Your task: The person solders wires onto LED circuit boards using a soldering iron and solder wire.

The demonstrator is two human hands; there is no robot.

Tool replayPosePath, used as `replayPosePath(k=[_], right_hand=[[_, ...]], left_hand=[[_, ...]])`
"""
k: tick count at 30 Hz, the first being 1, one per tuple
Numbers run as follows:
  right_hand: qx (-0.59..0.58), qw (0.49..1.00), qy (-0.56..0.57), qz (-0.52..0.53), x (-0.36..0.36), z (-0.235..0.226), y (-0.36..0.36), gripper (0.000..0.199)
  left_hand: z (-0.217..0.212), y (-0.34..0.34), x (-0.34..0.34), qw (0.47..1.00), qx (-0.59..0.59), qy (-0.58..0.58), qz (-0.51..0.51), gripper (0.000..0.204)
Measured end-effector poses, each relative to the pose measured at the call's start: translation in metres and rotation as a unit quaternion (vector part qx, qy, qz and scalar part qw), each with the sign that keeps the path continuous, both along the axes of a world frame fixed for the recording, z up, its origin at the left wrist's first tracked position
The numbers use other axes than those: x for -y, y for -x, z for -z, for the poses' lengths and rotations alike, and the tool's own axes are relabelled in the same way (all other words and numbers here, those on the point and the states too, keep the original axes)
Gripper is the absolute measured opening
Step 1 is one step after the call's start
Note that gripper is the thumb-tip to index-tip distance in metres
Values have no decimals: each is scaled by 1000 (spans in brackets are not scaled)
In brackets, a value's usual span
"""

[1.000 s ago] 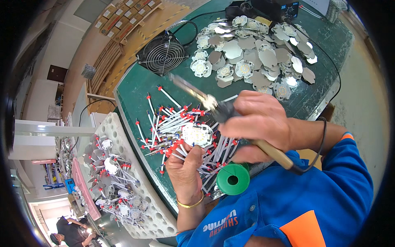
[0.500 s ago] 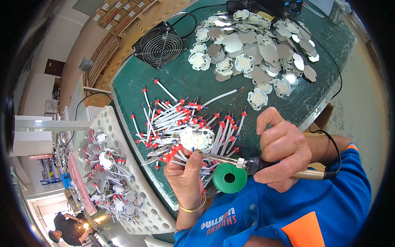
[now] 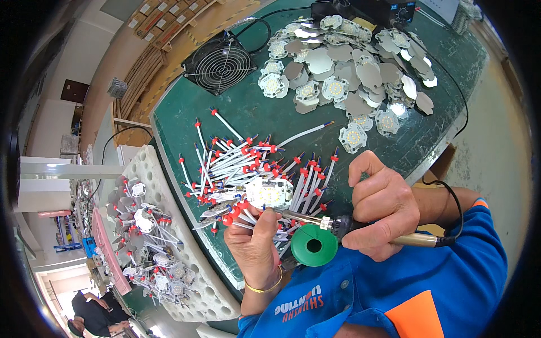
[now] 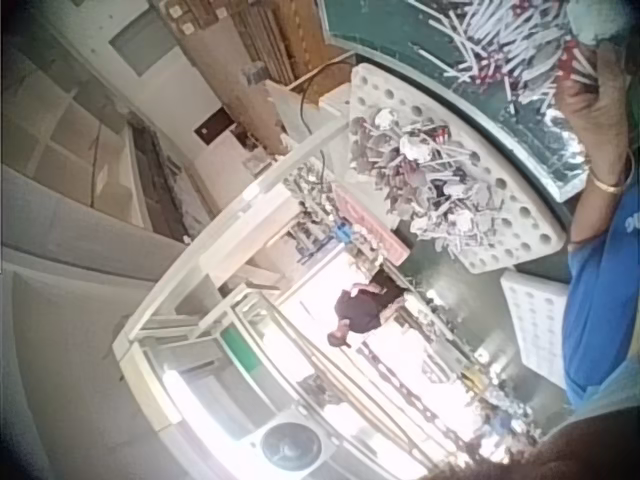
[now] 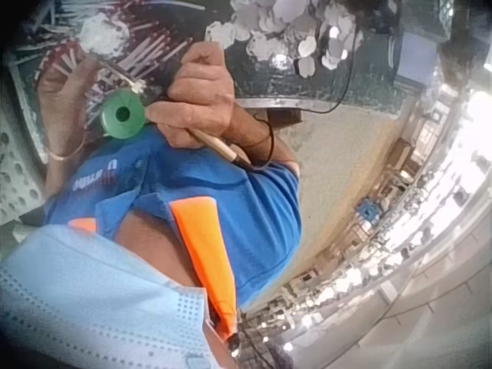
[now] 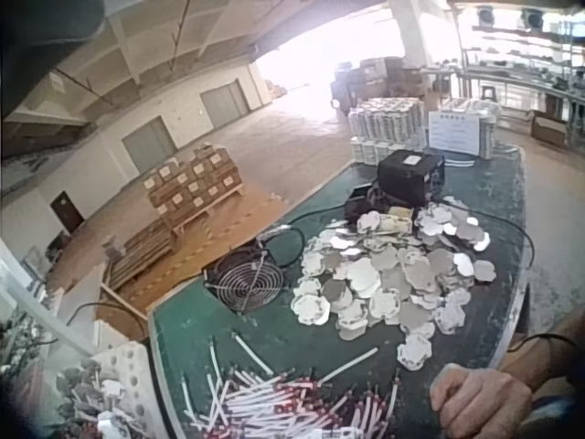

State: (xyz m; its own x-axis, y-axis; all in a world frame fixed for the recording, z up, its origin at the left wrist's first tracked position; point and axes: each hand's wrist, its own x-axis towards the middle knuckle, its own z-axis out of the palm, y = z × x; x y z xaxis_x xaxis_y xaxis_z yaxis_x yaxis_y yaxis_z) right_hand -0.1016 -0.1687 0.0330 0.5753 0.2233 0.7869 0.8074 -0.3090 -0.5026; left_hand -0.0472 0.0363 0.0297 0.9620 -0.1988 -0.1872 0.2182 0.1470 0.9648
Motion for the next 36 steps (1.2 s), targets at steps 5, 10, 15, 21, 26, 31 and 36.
replayPosePath(k=[5,10,15,21,26,31,36], right_hand=[[-1,1000,15,13,1,1,-1,19],[52,997,55,27,0,8,-2,18],[101,989,103,45,-1,19,-4,16],[67,997,34,15,3,8,-6,17],[91,992,41,75,7,-2,-26,21],[-3,984,68,165,0,-5,-54,25],[-95,983,13,154,-15,-4,-66,26]], left_hand=[[3,-1,0,1000,-2,4,-2,13],[0,-2,4,1000,-13,4,-4,10],[8,-6,7,999,-36,28,-5,5],[11,-14,6,997,-48,58,-2,5],[4,-16,9,996,-63,52,32,5],[2,-18,17,995,-58,0,76,5],[7,-23,16,994,-36,-15,104,4]])
